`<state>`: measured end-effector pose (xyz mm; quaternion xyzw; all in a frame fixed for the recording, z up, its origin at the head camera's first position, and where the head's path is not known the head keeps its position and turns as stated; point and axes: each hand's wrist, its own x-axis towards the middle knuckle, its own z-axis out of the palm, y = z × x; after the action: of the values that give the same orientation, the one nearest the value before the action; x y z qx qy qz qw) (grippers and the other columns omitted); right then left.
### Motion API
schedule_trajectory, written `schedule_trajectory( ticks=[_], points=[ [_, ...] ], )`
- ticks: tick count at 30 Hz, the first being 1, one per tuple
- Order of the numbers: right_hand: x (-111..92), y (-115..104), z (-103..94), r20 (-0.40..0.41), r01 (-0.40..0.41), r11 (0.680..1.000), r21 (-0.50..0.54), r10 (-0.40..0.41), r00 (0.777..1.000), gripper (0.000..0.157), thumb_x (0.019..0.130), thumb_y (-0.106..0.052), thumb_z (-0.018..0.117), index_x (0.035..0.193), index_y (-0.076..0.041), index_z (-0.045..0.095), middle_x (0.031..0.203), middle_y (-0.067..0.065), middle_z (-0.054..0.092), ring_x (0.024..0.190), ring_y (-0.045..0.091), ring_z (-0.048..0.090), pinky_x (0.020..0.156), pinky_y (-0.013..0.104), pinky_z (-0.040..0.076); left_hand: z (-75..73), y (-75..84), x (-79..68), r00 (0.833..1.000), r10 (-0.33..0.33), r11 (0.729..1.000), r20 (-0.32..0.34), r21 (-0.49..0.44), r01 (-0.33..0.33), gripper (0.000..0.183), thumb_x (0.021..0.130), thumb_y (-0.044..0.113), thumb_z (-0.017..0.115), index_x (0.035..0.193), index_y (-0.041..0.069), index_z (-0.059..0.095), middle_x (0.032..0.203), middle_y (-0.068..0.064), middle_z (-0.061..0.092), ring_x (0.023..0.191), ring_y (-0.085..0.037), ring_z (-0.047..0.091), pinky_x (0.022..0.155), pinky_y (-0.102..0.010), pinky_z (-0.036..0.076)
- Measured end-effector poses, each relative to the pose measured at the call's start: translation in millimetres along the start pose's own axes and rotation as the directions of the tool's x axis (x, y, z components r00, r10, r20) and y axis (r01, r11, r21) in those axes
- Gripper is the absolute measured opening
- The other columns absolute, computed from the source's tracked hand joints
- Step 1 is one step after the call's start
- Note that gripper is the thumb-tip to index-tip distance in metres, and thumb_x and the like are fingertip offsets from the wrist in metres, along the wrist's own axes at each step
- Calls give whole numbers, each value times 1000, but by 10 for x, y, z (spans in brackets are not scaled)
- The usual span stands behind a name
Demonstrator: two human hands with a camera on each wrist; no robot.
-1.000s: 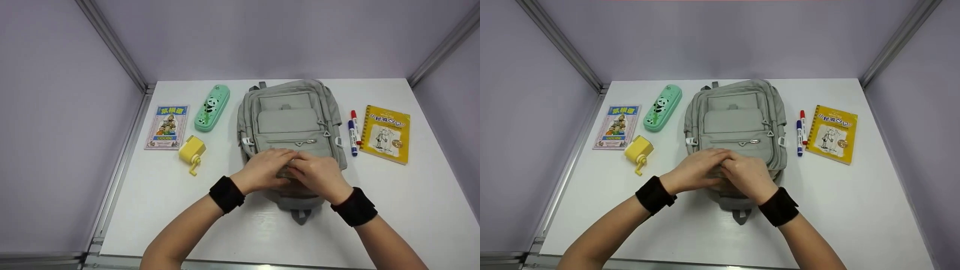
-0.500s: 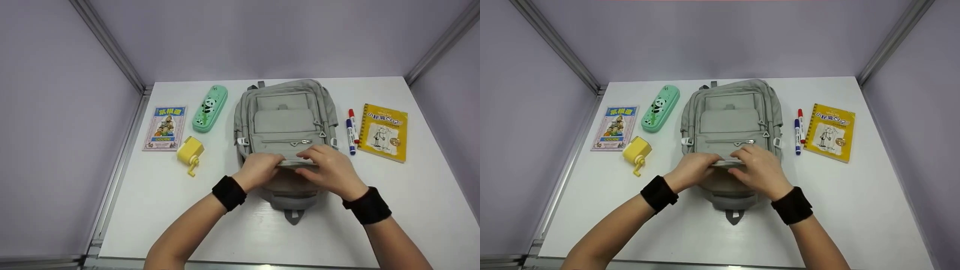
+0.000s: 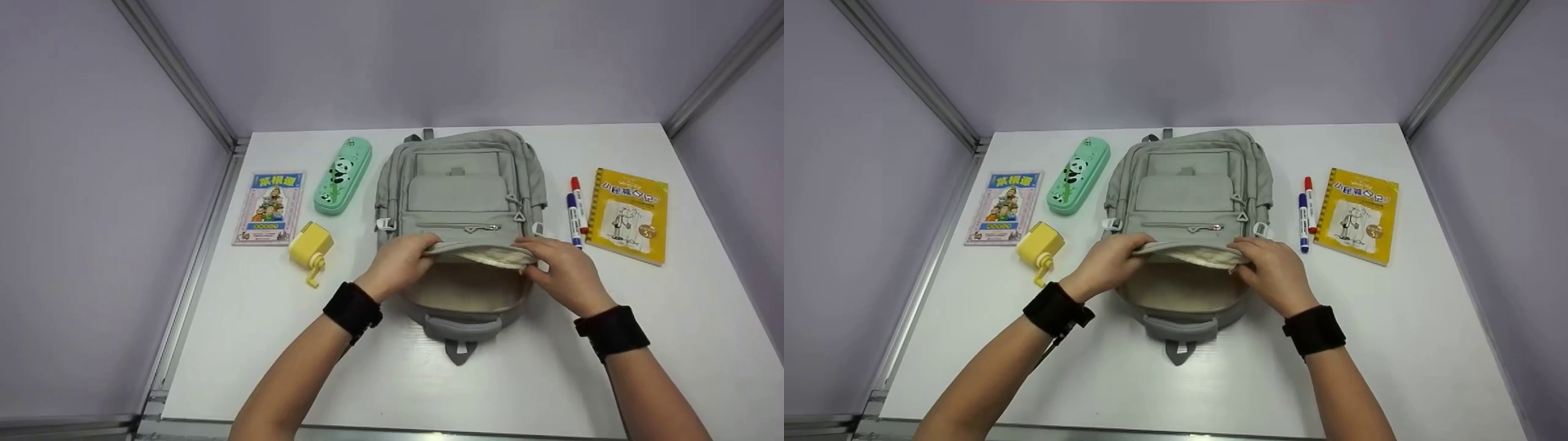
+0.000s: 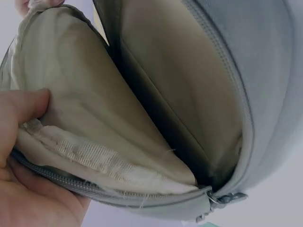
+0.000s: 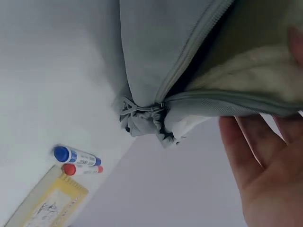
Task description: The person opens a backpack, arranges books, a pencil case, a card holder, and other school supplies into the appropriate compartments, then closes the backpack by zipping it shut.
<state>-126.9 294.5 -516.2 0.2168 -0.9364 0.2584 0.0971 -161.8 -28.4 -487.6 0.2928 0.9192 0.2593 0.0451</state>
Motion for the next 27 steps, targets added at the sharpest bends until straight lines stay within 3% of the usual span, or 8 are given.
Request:
schedule_trajectory(
  ticks=[3, 7, 9, 11, 14, 20, 25, 27],
  points=[
    [59, -43, 16, -72, -8, 999, -44, 5, 997, 42, 84, 2, 76, 122, -17, 75, 121, 5, 73, 108, 32, 70, 82, 51, 55, -9, -20, -43, 999, 2, 1000, 47, -7, -1, 32, 93, 12, 69, 125, 15, 71, 113, -1, 74, 102, -19, 69, 87, -38, 54],
    [149, -118, 21, -170, -21, 994, -104, 3, 985, 44, 84, 3, 74, 122, -19, 77, 115, 5, 75, 98, 33, 73, 64, 46, 54, 12, -25, -79, 993, 31, 999, 110, 24, -34, 47, 97, 32, 70, 141, 20, 62, 131, 1, 68, 118, -18, 64, 96, -37, 51],
    [191, -143, 31, -210, -23, 993, -117, -2, 978, 45, 84, 2, 76, 123, -20, 77, 113, 6, 76, 97, 32, 74, 59, 45, 52, 22, -28, -80, 993, 30, 999, 111, 35, -34, 48, 99, 34, 68, 145, 21, 59, 135, 1, 66, 121, -18, 63, 98, -37, 51],
    [228, -162, 43, -228, -23, 994, -105, -1, 974, 44, 83, 1, 77, 122, -20, 77, 113, 5, 76, 98, 31, 74, 58, 43, 52, 22, -35, -71, 997, 13, 999, 81, 46, -17, 43, 100, 26, 66, 142, 20, 60, 133, 0, 67, 119, -20, 65, 97, -38, 51],
    [245, -165, 48, -206, -39, 998, -57, 26, 978, 42, 83, 0, 75, 122, -17, 77, 115, 6, 75, 103, 29, 72, 67, 46, 55, 7, -46, -34, 1000, -21, 998, 21, 55, 19, 35, 98, 10, 64, 132, 16, 65, 122, -2, 72, 110, -22, 69, 92, -40, 53],
    [218, -62, 35, -107, -90, 995, 52, 95, 990, 41, 89, -9, 75, 130, -13, 71, 127, 11, 70, 117, 33, 64, 93, 53, 50, -63, -41, 38, 997, -76, 997, -27, 18, 76, 37, 96, 3, 62, 132, 12, 65, 121, -7, 72, 109, -25, 69, 90, -42, 54],
    [136, 120, 5, -144, -84, 989, 122, 102, 984, 44, 94, -17, 76, 136, -15, 67, 133, 10, 67, 124, 32, 59, 103, 54, 44, -136, 7, 105, 992, -113, 994, -50, -7, 113, 41, 95, 3, 63, 134, 13, 64, 120, -8, 72, 107, -27, 69, 89, -43, 54],
    [87, 203, -16, -189, -84, 986, 143, 111, 976, 42, 95, -18, 75, 136, -16, 68, 133, 7, 67, 123, 30, 59, 104, 48, 44, -150, 23, 130, 992, -115, 993, -60, -15, 114, 42, 95, 3, 63, 135, 14, 64, 122, -7, 72, 108, -26, 69, 90, -43, 54]
  ],
)
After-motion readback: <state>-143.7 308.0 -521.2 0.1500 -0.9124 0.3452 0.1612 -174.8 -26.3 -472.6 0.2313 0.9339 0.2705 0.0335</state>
